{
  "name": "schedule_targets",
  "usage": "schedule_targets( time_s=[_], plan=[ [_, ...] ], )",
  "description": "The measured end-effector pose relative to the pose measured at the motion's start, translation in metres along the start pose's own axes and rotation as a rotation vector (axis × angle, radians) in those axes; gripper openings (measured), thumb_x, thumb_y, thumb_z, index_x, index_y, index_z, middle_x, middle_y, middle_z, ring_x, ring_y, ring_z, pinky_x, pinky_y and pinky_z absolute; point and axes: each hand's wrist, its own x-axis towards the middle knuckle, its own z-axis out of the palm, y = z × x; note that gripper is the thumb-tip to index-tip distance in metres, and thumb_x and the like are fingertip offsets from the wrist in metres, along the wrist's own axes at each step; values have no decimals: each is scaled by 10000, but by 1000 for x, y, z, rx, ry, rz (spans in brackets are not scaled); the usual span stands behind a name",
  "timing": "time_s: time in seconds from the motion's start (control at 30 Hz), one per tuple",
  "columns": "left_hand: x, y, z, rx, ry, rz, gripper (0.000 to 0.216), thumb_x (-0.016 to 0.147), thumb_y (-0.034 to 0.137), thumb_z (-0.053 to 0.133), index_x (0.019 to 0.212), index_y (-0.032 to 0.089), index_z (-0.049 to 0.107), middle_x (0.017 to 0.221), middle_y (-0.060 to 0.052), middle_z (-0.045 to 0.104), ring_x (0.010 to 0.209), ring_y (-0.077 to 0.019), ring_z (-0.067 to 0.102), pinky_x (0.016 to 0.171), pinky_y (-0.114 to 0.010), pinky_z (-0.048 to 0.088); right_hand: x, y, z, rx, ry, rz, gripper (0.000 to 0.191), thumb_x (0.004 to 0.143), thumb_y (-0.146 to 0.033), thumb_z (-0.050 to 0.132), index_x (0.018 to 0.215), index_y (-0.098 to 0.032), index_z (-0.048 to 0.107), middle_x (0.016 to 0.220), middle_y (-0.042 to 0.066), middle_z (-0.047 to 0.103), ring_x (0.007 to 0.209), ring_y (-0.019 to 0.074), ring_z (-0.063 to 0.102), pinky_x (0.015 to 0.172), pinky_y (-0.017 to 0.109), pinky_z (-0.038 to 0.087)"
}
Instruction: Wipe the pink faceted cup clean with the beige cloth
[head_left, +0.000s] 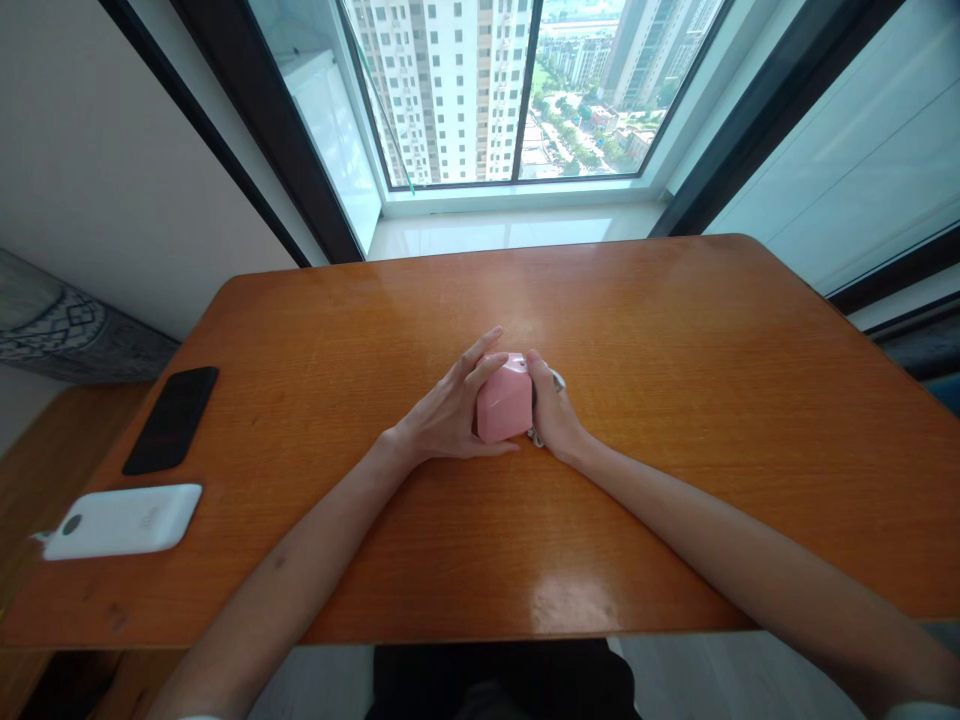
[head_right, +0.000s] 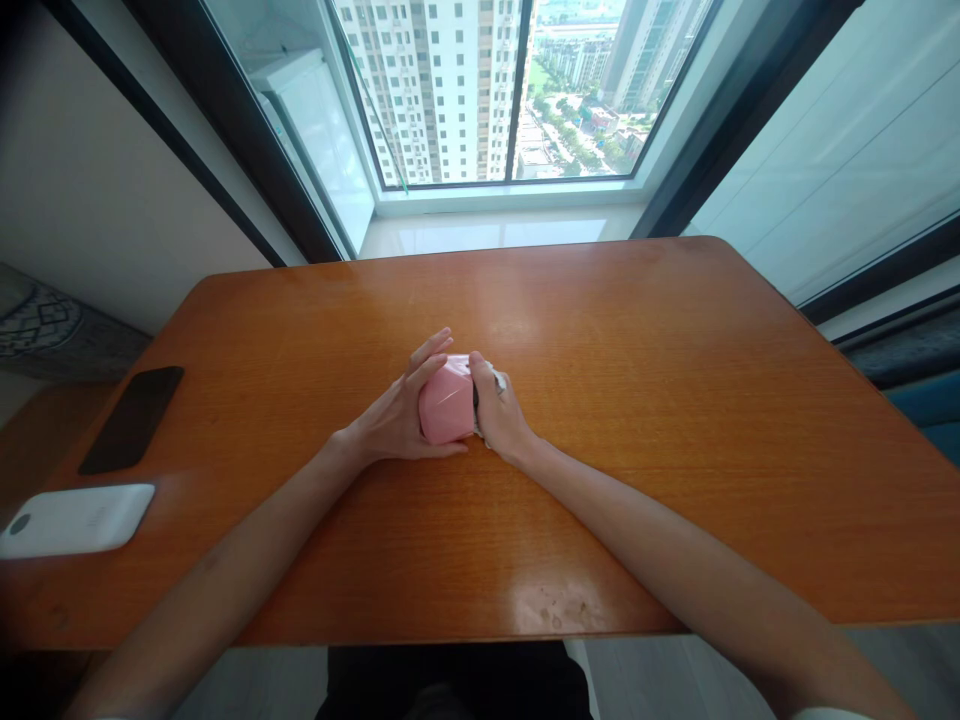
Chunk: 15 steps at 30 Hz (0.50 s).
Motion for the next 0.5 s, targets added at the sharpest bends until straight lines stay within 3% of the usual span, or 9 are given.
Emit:
schedule_targets(
  time_s=[0.13,0.33,0.5],
  plan=[
    [1,0,0,-22,48,1,1191,745,524,977,1660,333,239,1625,-215,395,1546,-403,442,1241,-639,473,2,3,0,29,3,-17,611,952,-788,533,699,-233,543,610,-25,537,565,137,453,536,272,375],
    [4,0,-1,-33,63,6,1163,706,568,986,1612,314,302,1540,-194,465,1463,-393,515,1199,-599,509,2,5,0,3,25,-28,620,955,-794,534,701,-228,551,620,-21,539,572,136,460,536,271,376],
    [7,12,-5,-43,66,-174,1097,667,636,962,1538,291,391,1395,-141,598,1197,-345,664,1055,-532,568,-4,5,-1,-35,-8,-57,659,971,-813,479,661,-234,529,571,-24,495,525,130,414,502,274,337]
  ],
)
